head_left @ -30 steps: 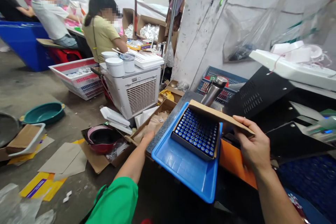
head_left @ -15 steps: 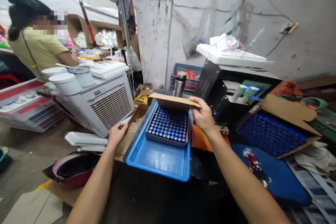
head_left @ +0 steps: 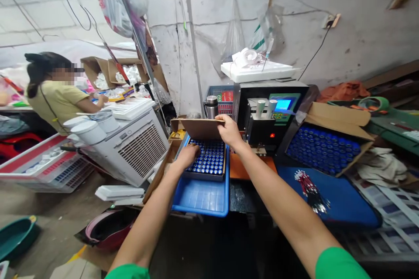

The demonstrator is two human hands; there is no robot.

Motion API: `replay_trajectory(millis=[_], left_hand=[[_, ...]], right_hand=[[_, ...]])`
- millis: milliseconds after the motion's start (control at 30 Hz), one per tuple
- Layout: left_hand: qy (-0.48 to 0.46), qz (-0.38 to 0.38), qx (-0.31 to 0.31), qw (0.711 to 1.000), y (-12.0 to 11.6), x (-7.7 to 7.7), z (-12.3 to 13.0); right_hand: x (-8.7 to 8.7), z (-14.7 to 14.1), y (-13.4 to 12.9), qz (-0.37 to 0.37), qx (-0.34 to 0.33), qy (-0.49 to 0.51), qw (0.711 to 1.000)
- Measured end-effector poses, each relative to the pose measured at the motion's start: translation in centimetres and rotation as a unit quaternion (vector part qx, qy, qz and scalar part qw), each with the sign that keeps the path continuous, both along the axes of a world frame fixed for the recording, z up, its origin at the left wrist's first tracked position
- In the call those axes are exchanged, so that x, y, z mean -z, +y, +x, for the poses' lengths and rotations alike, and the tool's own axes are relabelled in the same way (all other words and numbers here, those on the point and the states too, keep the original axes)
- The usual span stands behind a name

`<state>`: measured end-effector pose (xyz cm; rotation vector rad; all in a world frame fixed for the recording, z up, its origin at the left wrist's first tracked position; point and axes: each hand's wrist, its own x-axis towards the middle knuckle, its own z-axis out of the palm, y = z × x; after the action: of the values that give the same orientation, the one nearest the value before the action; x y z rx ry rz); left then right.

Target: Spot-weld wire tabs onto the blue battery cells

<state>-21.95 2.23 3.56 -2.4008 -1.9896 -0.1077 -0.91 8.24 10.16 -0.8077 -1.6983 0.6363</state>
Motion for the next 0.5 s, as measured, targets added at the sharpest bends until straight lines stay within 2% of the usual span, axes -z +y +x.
replay_trajectory(millis=[233,500], left_hand=[[0.042,-0.033,0.028,0.998,1.2,-0.4,0.1],[0.081,-0.073,0.060,0.992,2.0,-1.7,0.4]], right_hand=[[0.4,0.1,-0.1,0.023,-0.002,-0.006,1.000],[0.2,0.1,-0.2,0.033,-0.002,-0.012,0.999]])
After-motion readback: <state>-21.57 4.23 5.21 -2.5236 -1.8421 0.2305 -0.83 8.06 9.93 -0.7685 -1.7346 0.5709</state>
